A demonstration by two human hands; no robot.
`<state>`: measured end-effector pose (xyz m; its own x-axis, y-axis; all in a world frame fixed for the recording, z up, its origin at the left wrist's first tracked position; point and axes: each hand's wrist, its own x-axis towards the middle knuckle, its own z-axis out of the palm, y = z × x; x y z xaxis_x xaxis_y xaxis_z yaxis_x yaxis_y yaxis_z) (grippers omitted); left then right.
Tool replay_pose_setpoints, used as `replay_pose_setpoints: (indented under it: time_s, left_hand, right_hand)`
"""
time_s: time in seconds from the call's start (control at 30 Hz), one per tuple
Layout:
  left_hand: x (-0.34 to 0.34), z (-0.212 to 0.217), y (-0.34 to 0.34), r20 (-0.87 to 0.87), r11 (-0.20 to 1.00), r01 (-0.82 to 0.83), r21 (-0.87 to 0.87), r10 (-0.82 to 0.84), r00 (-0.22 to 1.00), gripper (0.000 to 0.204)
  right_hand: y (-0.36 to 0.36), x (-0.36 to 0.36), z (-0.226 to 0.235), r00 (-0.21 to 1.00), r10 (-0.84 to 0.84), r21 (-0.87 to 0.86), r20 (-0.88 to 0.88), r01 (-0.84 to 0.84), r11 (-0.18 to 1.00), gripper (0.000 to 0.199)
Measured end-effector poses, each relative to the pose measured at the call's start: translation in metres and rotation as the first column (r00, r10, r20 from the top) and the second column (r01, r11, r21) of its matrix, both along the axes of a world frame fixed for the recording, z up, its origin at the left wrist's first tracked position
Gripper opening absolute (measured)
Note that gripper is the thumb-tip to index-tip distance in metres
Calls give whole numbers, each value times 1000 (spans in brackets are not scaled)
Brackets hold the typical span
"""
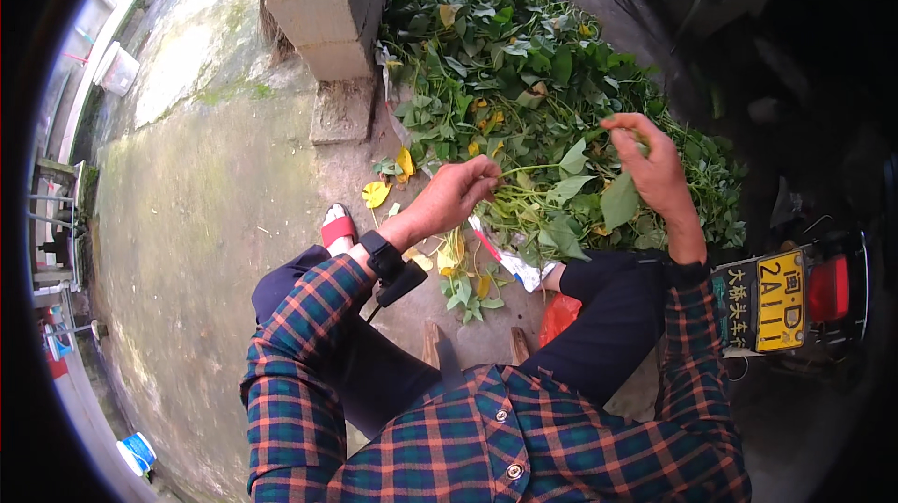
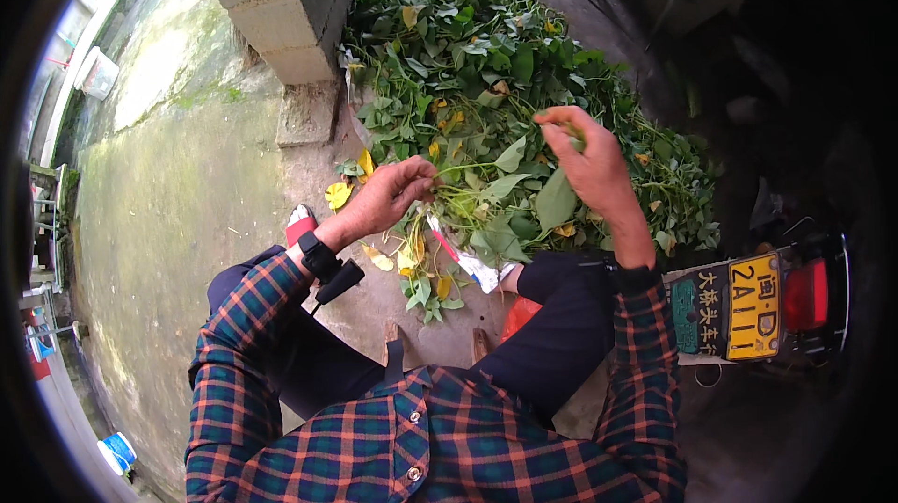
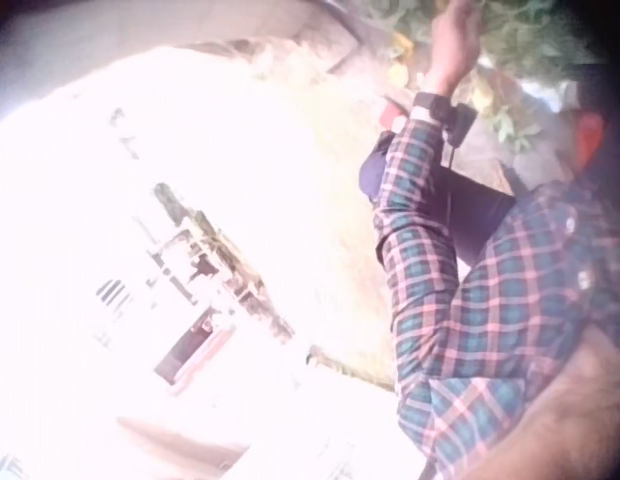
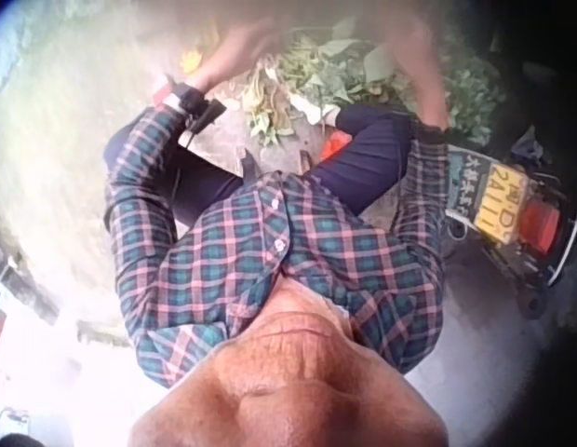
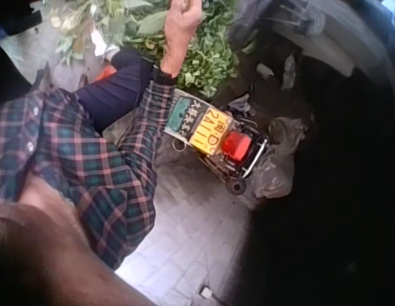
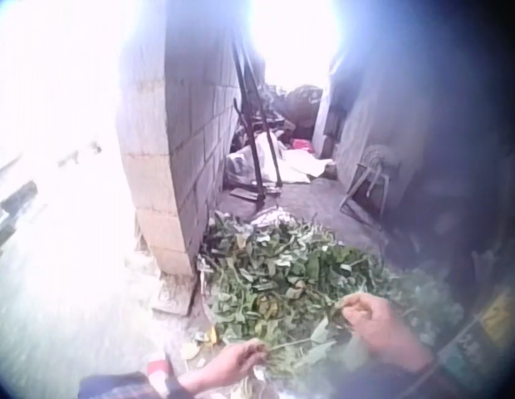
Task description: Picking individual leaves and tender stems from a large pile of vines to prepare them for cooking or use.
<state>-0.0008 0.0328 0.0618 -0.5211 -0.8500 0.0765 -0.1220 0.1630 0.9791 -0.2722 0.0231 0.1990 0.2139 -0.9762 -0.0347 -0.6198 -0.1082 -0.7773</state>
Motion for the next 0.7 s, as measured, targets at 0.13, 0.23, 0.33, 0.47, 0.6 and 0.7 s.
replay_pose_setpoints:
  time_s: [0.13, 0.23, 0.33, 0.47, 0.6, 0.7]
  left_hand:
    - [-4, -6, 2, -238, 992, 53, 113, -24, 971, 13]
    - [-7, -11, 2, -426, 950, 118, 288, 17, 905, 11]
    - [-6, -21, 4, -427, 881, 110, 460, 111, 897, 9]
    - [-3, -41, 13, -559, 745, 218, 630, 240, 794, 17]
    - [-4, -48, 15, -462, 728, 149, 669, 250, 851, 22]
    - [-12, -38, 13, -434, 772, 104, 627, 236, 869, 23]
  right_hand:
    - [24, -7, 5, 992, -128, -115, 13, 128, 985, 25]
    - [39, 0, -1, 985, -142, -43, 96, 147, 988, 25]
    - [46, 6, -9, 979, -149, 52, 137, 143, 988, 25]
    - [54, 16, -21, 997, -55, 62, 49, 51, 997, 24]
    - [63, 19, -30, 1000, -21, 140, 12, 19, 990, 26]
    - [70, 19, -24, 996, 78, 196, -34, -70, 978, 30]
